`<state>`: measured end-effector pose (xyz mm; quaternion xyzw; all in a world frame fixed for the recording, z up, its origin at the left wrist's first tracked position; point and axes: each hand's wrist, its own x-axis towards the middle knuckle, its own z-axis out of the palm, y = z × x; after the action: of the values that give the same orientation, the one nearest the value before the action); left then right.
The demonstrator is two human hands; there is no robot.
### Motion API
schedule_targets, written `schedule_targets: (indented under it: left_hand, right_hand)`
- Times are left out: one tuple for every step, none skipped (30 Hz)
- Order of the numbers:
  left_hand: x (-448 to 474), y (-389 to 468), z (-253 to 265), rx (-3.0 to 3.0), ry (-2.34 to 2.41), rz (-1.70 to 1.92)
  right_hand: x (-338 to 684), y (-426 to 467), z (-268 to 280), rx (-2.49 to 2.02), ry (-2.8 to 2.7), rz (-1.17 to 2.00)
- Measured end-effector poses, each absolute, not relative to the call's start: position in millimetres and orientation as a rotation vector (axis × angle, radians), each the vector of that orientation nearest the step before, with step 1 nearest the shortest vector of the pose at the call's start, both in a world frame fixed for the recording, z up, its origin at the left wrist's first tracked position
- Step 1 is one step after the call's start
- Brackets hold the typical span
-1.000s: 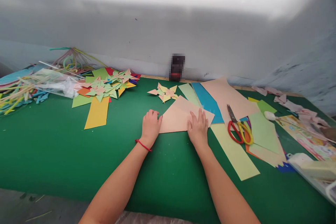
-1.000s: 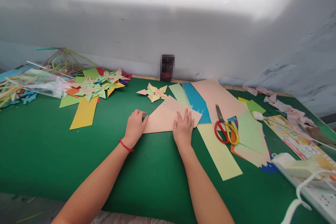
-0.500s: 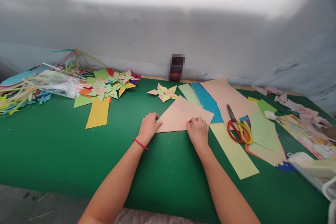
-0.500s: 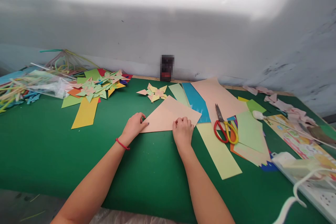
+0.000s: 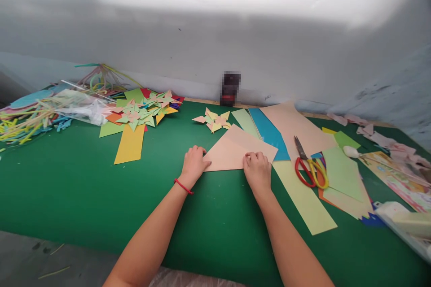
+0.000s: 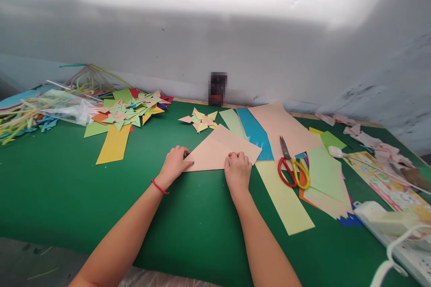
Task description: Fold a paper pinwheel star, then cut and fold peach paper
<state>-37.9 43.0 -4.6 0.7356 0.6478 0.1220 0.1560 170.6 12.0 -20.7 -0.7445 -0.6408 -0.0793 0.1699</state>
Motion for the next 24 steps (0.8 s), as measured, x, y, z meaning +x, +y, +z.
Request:
schedule_targets:
  left_hand:
    - [-38, 43, -5, 2.109, 1.851, 0.344]
    - [-37, 43, -5, 2.109, 1.846, 0.344]
    - [-37, 43, -5, 2.109, 1.842, 0.348]
    - [-37, 44, -5, 2.107, 1.840, 0.357]
    - [-37, 44, -6, 2.106, 1.837, 0.366]
    - [-38, 45, -6, 2.104, 1.830, 0.375]
    - [-38, 46, -6, 2.099, 1.817, 0.384]
    - [-39, 46, -7, 2.093, 1.796, 0.396]
    - [-40, 47, -7, 2.087, 1.770, 0.413]
    - [-41, 47, -7, 2.083, 1.742, 0.433]
    - [-41, 46, -7, 2.091, 1.709, 0.455]
    - [-40, 46, -8, 2.115, 1.672, 0.476]
    - [-39, 44, -8, 2.155, 1.637, 0.499]
    - [-36, 43, -9, 2.206, 1.608, 0.521]
    - [-32, 41, -10, 2.269, 1.580, 0.541]
    - [-28, 39, -12, 2.329, 1.568, 0.564]
    - [-23, 37, -15, 2.390, 1.550, 0.579]
    - [-18, 35, -18, 2.452, 1.525, 0.566]
    - [-13, 34, -22, 2.516, 1.480, 0.513]
    - [-10, 33, -25, 2.570, 1.430, 0.437]
    - [-7, 33, -29, 2.594, 1.412, 0.367]
    - [-6, 33, -32, 2.605, 1.414, 0.317]
    - [-5, 33, -34, 2.610, 1.421, 0.286]
    - [-5, 33, -36, 2.609, 1.431, 0.267]
  right_hand:
    - [172, 12, -20, -2.105, -1.801, -0.225]
    - [174, 13, -18, -2.091, -1.773, -0.226]
    - [177, 14, -17, -2.071, -1.739, -0.230]
    - [180, 15, -15, -2.049, -1.698, -0.236]
    - [183, 16, -14, -2.031, -1.655, -0.248]
    - [187, 17, -12, -2.020, -1.618, -0.259]
    - [190, 18, -12, -2.016, -1.591, -0.269]
    - [192, 18, -11, -2.015, -1.580, -0.274]
    - [193, 19, -11, -2.017, -1.583, -0.272]
    - [194, 19, -12, -2.021, -1.598, -0.265]
    - [194, 19, -13, -2.028, -1.620, -0.254]
    - [193, 19, -14, -2.040, -1.647, -0.236]
    - [192, 18, -16, -2.060, -1.674, -0.213]
    - [190, 18, -17, -2.086, -1.700, -0.188]
    - [189, 17, -18, -2.114, -1.726, -0.165]
    - [188, 17, -20, -2.139, -1.753, -0.145]
    - [187, 16, -20, -2.159, -1.779, -0.132]
    - [186, 15, -21, -2.173, -1.804, -0.128]
    - [185, 15, -21, -2.182, -1.824, -0.130]
    - [185, 14, -21, -2.190, -1.838, -0.135]
    - [185, 14, -21, -2.198, -1.846, -0.141]
    - [185, 13, -20, -2.207, -1.848, -0.145]
    - [184, 13, -19, -2.216, -1.849, -0.146]
    - [184, 13, -19, -2.224, -1.848, -0.148]
